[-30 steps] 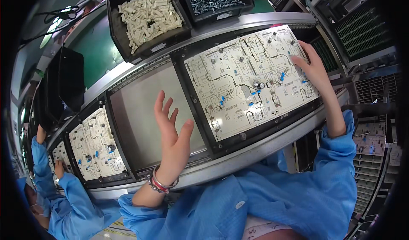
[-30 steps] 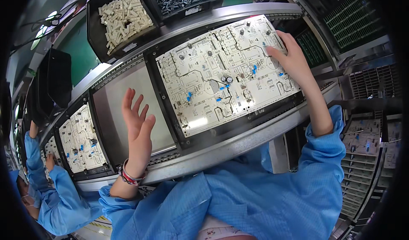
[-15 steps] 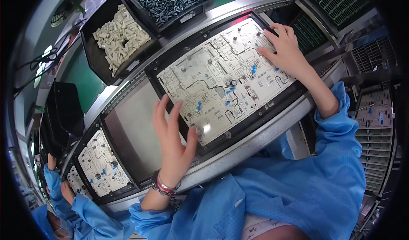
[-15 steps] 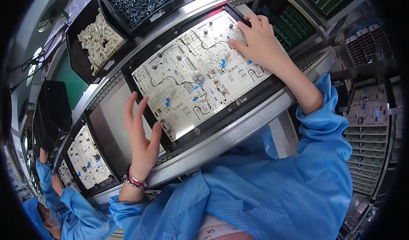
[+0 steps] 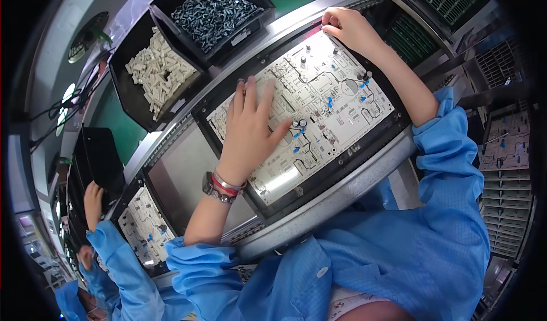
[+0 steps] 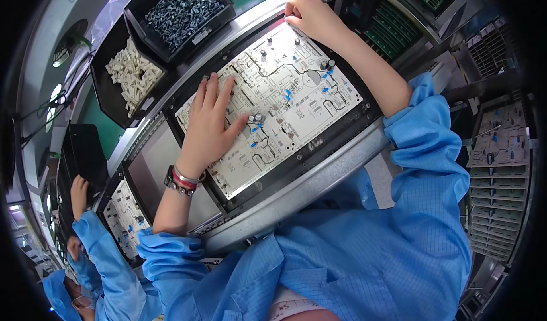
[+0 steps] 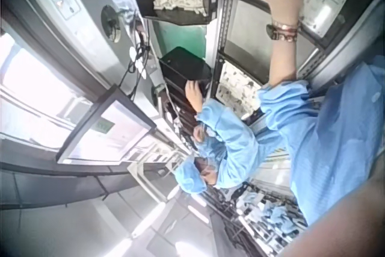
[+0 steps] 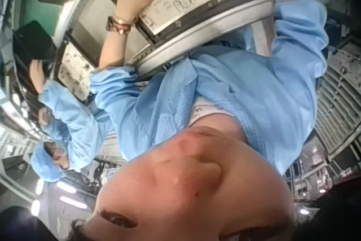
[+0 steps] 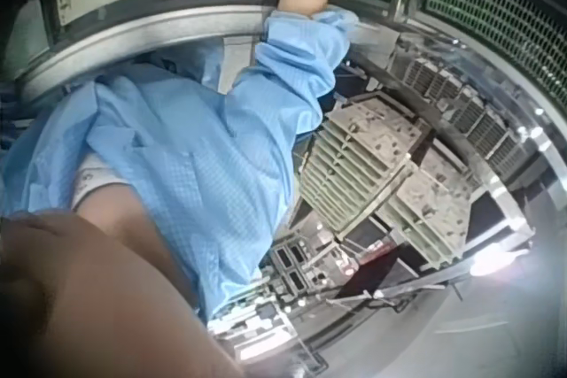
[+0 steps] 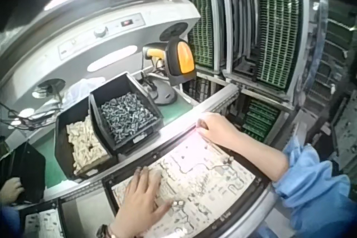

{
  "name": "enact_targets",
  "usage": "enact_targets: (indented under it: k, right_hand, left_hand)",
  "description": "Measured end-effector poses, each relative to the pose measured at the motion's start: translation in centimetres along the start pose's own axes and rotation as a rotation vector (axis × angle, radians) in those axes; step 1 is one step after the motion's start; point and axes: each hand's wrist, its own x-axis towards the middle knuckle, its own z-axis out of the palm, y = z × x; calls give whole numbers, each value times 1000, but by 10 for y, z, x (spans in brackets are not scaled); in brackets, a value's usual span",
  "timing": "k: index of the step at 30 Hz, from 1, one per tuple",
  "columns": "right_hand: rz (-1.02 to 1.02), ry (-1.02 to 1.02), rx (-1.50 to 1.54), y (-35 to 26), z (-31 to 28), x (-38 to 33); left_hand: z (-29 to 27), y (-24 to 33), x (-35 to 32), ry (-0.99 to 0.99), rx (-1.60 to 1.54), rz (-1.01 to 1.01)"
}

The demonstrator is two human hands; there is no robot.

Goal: Manual assembly of components onto printed circuit boards on a production line.

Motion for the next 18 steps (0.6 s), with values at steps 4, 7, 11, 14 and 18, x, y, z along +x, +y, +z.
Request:
enact_targets:
  k: [4,7,11,14,18]
  right_hand:
    - [-166,120,-16,10,7,0]
    - [-138,60,-2,15,4,3]
    - [-130,75,-43,16,7,0]
    - [-124,90,-47,14,7,1]
    - [-173,-41,-195,10,1,3]
  left_hand:
    - [1,-3,5,-25,31,-7]
    - [1,-5,10,-33,0,17]
    - [-7,-2,8,-82,0,17]
    - [-9,-5,10,-101,1,23]
    - [-16,-1,26,-58,-20,16]
